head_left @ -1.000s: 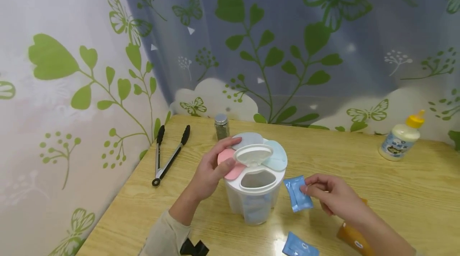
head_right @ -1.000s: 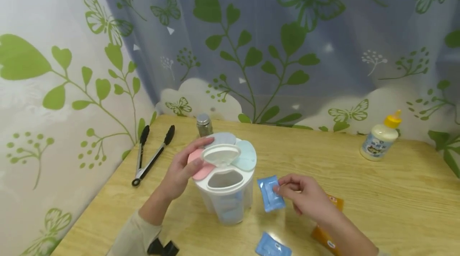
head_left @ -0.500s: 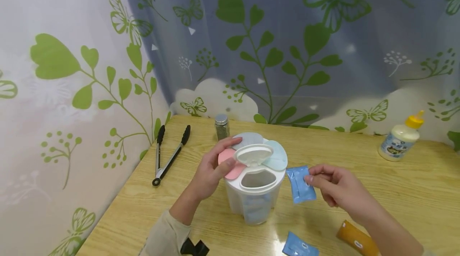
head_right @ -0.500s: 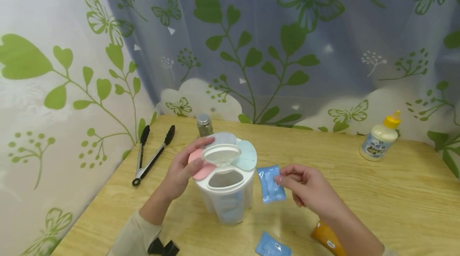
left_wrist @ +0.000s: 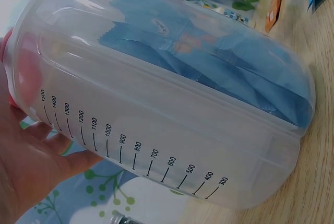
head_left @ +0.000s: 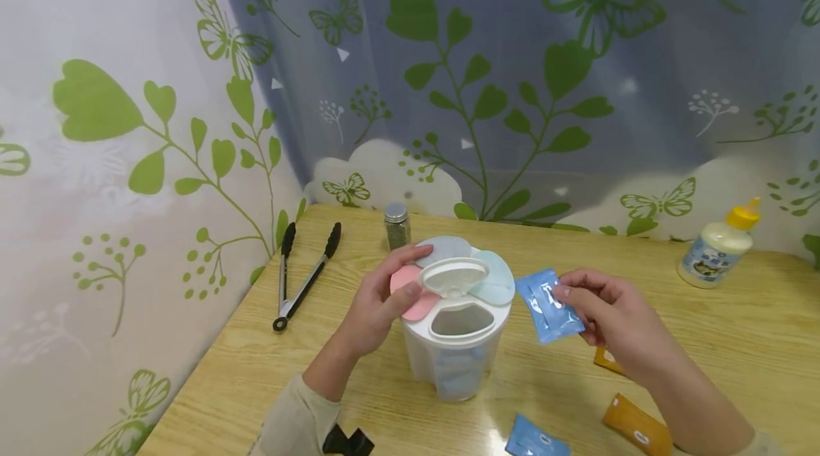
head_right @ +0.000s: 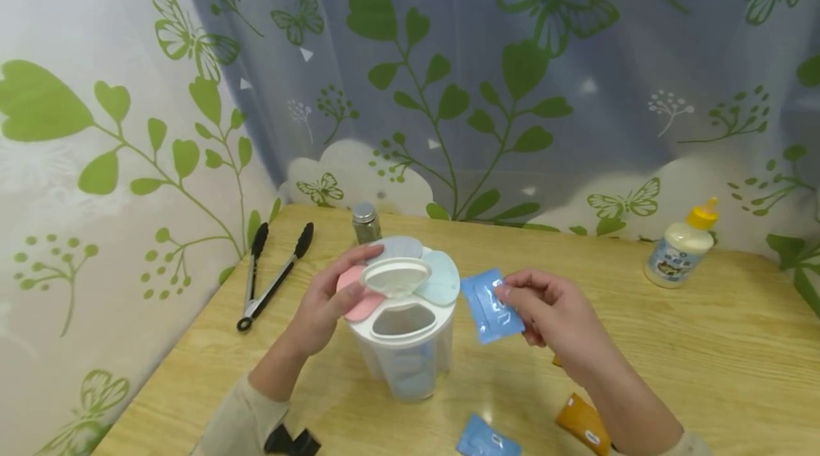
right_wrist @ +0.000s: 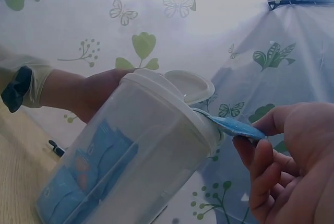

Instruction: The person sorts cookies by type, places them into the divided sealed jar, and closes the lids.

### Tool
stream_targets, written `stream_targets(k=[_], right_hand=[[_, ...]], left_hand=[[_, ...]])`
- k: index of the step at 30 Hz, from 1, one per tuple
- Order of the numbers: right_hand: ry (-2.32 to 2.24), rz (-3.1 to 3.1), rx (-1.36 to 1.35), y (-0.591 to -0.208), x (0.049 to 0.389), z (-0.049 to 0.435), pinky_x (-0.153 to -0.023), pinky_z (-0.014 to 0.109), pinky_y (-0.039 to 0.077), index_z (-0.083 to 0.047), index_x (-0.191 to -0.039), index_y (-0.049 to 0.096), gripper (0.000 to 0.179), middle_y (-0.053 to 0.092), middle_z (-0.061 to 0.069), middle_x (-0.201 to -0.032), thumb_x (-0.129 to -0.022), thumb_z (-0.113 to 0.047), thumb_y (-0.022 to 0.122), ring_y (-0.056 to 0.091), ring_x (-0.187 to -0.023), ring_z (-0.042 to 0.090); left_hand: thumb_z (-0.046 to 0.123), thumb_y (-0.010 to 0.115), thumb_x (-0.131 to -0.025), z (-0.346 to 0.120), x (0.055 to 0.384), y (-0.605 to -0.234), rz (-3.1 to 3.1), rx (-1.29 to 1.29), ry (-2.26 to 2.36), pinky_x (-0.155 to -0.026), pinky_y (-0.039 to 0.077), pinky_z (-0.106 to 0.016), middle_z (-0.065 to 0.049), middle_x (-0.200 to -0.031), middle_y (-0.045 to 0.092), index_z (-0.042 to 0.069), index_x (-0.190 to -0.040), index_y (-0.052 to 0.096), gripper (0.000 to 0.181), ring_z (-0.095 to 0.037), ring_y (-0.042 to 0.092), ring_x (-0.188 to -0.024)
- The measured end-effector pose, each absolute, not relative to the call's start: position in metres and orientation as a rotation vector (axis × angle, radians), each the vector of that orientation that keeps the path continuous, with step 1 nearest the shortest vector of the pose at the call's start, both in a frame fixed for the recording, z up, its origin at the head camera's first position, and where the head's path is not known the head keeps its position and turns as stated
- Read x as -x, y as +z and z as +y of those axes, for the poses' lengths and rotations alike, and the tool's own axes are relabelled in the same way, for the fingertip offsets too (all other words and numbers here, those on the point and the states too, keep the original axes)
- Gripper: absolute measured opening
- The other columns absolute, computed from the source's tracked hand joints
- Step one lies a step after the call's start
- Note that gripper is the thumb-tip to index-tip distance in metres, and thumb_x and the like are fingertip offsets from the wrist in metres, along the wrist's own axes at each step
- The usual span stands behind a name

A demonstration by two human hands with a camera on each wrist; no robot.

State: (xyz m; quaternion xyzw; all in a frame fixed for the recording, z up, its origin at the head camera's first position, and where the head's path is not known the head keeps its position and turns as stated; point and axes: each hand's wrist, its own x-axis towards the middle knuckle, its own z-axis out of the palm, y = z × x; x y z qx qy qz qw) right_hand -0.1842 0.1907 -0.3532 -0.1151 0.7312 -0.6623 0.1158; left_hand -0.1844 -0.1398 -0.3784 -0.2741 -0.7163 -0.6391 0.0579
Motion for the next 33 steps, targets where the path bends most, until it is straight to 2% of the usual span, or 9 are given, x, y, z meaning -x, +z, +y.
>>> stream_targets(k=[4,7,10,14,20,26,30,33], right_hand=[[-2.043,2.051,0.349,-0.349,0.184,0.191,-0.045,0.038,0.018,-0.017,-0.102,0.067,0.013,0.048,-0.006,-0.061,-0.103,-0.015,0.055,0.035,-0.049,0.016],[-2.081,2.036,0.408,-0.345,0.184,0.187,-0.043,0.038,0.019,-0.017,-0.104,0.068,0.014,0.052,-0.007,-0.063,-0.102,-0.013,0.055,0.037,-0.048,0.013],[-2.105,2.053,0.505,-0.343,0.182,0.180,-0.041,0.036,0.022,-0.018,-0.109,0.069,0.019,0.065,-0.007,-0.074,-0.101,-0.008,0.056,0.039,-0.048,0.011],[-2.120,2.051,0.629,-0.340,0.177,0.170,-0.038,0.036,0.022,-0.021,-0.115,0.068,0.028,0.072,-0.009,-0.094,-0.100,-0.002,0.055,0.032,-0.044,0.017],[-2.109,2.022,0.721,-0.327,0.169,0.152,-0.035,0.038,0.020,-0.018,-0.111,0.063,0.021,0.069,-0.013,-0.088,-0.099,-0.002,0.056,0.024,-0.041,0.023],[-2.069,1.952,0.787,-0.324,0.167,0.137,-0.035,0.036,0.030,-0.016,-0.109,0.063,0.019,0.070,-0.011,-0.093,-0.099,-0.002,0.057,0.036,-0.042,0.017],[-1.977,1.993,0.702,-0.325,0.163,0.128,-0.037,0.031,0.039,-0.014,-0.107,0.063,0.011,0.072,-0.009,-0.095,-0.097,-0.010,0.063,0.043,-0.043,0.010],[-1.948,2.037,0.646,-0.327,0.159,0.125,-0.041,0.028,0.043,-0.013,-0.107,0.065,0.012,0.073,-0.008,-0.100,-0.095,-0.014,0.067,0.046,-0.044,0.009]], left_hand=[[0.029,0.054,-0.100,-0.140,0.184,-0.379,-2.170,0.828,-1.937,-0.112,0.039,-0.023,-0.011,-0.155,0.043,0.005,-0.144,0.050,0.050,-0.029,0.031,-0.149],[0.029,0.054,-0.100,-0.141,0.185,-0.379,-2.171,0.823,-1.939,-0.112,0.039,-0.023,-0.011,-0.155,0.043,0.005,-0.144,0.050,0.050,-0.030,0.030,-0.149],[0.029,0.054,-0.100,-0.140,0.184,-0.379,-2.175,0.817,-1.942,-0.112,0.039,-0.023,-0.010,-0.155,0.043,0.005,-0.144,0.050,0.050,-0.029,0.030,-0.150],[0.029,0.055,-0.100,-0.139,0.184,-0.379,-2.183,0.803,-1.928,-0.112,0.038,-0.022,-0.010,-0.155,0.044,0.005,-0.143,0.050,0.050,-0.028,0.030,-0.150],[0.028,0.054,-0.100,-0.139,0.184,-0.379,-2.170,0.819,-1.921,-0.112,0.038,-0.022,-0.010,-0.155,0.044,0.005,-0.144,0.050,0.049,-0.028,0.031,-0.149],[0.029,0.054,-0.100,-0.139,0.185,-0.379,-2.164,0.827,-1.914,-0.111,0.040,-0.023,-0.011,-0.154,0.044,0.005,-0.144,0.050,0.050,-0.028,0.032,-0.149],[0.030,0.054,-0.100,-0.139,0.185,-0.380,-2.163,0.825,-1.914,-0.113,0.039,-0.024,-0.010,-0.153,0.046,0.005,-0.143,0.050,0.050,-0.026,0.032,-0.149],[0.031,0.054,-0.100,-0.139,0.185,-0.380,-2.156,0.837,-1.922,-0.112,0.039,-0.024,-0.012,-0.154,0.045,0.004,-0.143,0.050,0.051,-0.028,0.032,-0.149]])
